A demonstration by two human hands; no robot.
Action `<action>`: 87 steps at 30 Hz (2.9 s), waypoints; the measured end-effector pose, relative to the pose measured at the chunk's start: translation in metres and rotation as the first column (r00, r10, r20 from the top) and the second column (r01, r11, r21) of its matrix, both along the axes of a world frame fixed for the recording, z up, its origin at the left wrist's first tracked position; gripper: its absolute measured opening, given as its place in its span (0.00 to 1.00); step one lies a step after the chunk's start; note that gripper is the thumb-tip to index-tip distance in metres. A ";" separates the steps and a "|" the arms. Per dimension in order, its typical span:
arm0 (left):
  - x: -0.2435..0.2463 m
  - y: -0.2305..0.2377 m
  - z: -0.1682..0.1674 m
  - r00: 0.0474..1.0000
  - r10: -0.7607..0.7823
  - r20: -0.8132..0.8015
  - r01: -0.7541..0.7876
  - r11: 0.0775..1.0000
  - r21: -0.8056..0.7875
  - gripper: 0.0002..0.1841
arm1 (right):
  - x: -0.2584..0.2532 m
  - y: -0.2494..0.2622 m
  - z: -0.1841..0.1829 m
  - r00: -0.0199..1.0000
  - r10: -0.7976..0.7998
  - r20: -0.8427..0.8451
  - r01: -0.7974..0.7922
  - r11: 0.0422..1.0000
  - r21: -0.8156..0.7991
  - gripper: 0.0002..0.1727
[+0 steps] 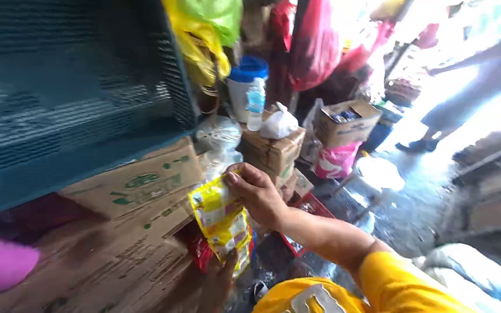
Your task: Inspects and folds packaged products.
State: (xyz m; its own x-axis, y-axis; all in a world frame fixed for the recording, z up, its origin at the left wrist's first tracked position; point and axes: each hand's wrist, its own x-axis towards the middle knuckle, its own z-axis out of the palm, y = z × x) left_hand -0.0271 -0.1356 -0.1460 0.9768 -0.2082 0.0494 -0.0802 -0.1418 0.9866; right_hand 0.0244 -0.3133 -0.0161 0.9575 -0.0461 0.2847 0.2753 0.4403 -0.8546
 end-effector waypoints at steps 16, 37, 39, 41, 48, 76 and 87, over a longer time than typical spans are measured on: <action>-0.051 -0.241 0.021 0.857 -0.414 -0.305 0.101 0.717 -0.690 0.41 | -0.119 -0.258 -0.116 0.781 0.222 0.584 0.388 0.559 -0.732 0.11; 0.067 -0.478 -0.021 0.800 -0.561 0.211 0.595 0.787 -0.163 0.11 | -0.199 -0.445 -0.208 0.790 -0.198 -0.581 0.057 0.966 -0.251 0.12; 0.077 -0.503 -0.028 0.794 -0.579 0.189 0.596 0.801 -0.050 0.13 | -0.199 -0.465 -0.206 0.791 -0.236 -0.564 0.082 0.955 -0.284 0.11; 0.085 -0.533 -0.033 0.806 -0.572 0.152 0.582 0.813 -0.028 0.14 | -0.198 -0.494 -0.201 0.841 -0.244 -0.483 0.073 0.935 -0.346 0.11; 0.074 -0.656 -0.037 0.827 -0.536 -0.171 0.482 0.832 -0.276 0.16 | -0.174 -0.629 -0.165 0.966 -0.258 0.001 0.228 0.852 -0.471 0.09; 0.105 -0.898 -0.060 0.378 -0.757 -0.532 0.573 0.643 -0.508 0.34 | -0.075 -0.854 -0.159 0.610 -0.726 -0.319 0.291 0.579 -0.761 0.32; 0.133 -0.962 -0.043 0.744 0.204 -0.636 -0.632 0.521 -0.573 0.25 | -0.114 -1.061 -0.236 0.860 -0.397 -0.319 -0.143 0.413 -0.900 0.29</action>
State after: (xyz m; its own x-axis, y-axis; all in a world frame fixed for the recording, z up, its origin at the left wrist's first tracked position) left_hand 0.1057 -1.0973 -0.1889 0.8693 0.1315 -0.4764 0.2419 0.7273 0.6422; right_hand -0.0900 -1.3739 -0.2525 0.9697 -0.1659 -0.1795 -0.2442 -0.6283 -0.7387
